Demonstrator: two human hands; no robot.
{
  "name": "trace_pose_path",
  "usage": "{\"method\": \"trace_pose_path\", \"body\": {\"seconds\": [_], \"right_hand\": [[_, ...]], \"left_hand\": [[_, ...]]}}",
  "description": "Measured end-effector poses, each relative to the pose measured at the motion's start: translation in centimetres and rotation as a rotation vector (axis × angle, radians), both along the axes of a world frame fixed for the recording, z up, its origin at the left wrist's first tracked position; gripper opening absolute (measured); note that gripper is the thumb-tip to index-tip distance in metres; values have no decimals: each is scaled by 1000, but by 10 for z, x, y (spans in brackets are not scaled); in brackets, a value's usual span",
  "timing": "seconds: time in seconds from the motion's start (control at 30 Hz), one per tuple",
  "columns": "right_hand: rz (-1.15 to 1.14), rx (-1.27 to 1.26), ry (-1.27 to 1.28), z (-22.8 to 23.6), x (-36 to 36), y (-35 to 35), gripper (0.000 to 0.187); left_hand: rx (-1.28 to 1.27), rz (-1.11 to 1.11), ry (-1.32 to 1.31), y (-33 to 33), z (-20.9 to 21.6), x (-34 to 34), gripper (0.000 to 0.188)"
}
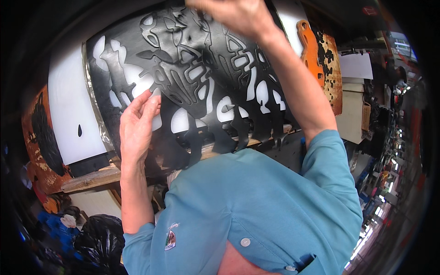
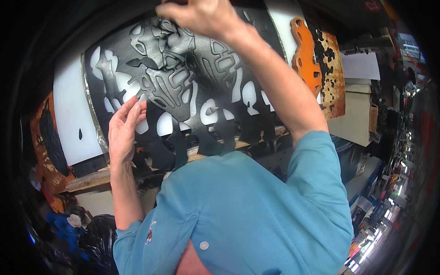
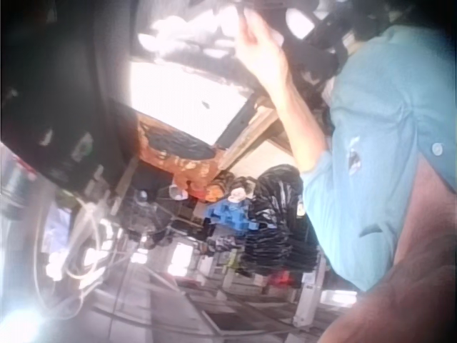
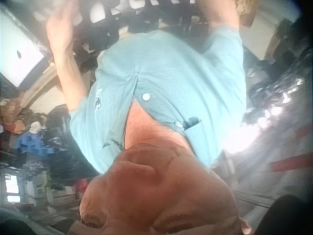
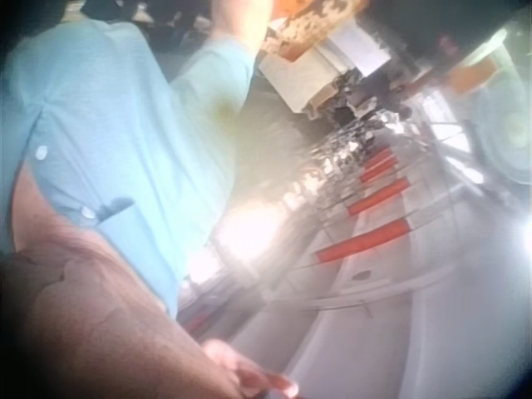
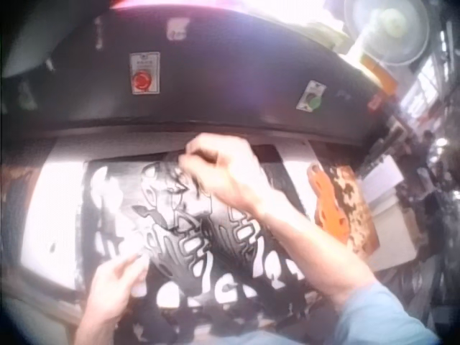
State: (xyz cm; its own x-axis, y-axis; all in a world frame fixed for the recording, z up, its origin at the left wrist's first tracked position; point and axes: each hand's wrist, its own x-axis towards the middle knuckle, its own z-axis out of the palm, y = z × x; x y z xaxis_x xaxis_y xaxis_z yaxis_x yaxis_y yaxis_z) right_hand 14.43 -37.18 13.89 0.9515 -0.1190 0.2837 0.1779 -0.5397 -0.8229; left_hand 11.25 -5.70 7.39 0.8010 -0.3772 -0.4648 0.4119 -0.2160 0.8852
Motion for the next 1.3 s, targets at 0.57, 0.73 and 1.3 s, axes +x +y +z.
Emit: {"method": "trace_pose_path", "body": {"seconds": [0.57, 0.73, 1.3], "right_hand": [[328, -405, -228, -101, -100, 54, 46], [314, -404, -221, -97, -112, 62, 57], [-6, 862, 354, -55, -103, 75, 27]], "left_hand": [[-449, 47, 221, -7, -14, 0, 54], [-445, 159, 236, -14, -17, -2, 54], [70, -66, -517, -70, 7, -29, 32]]}}
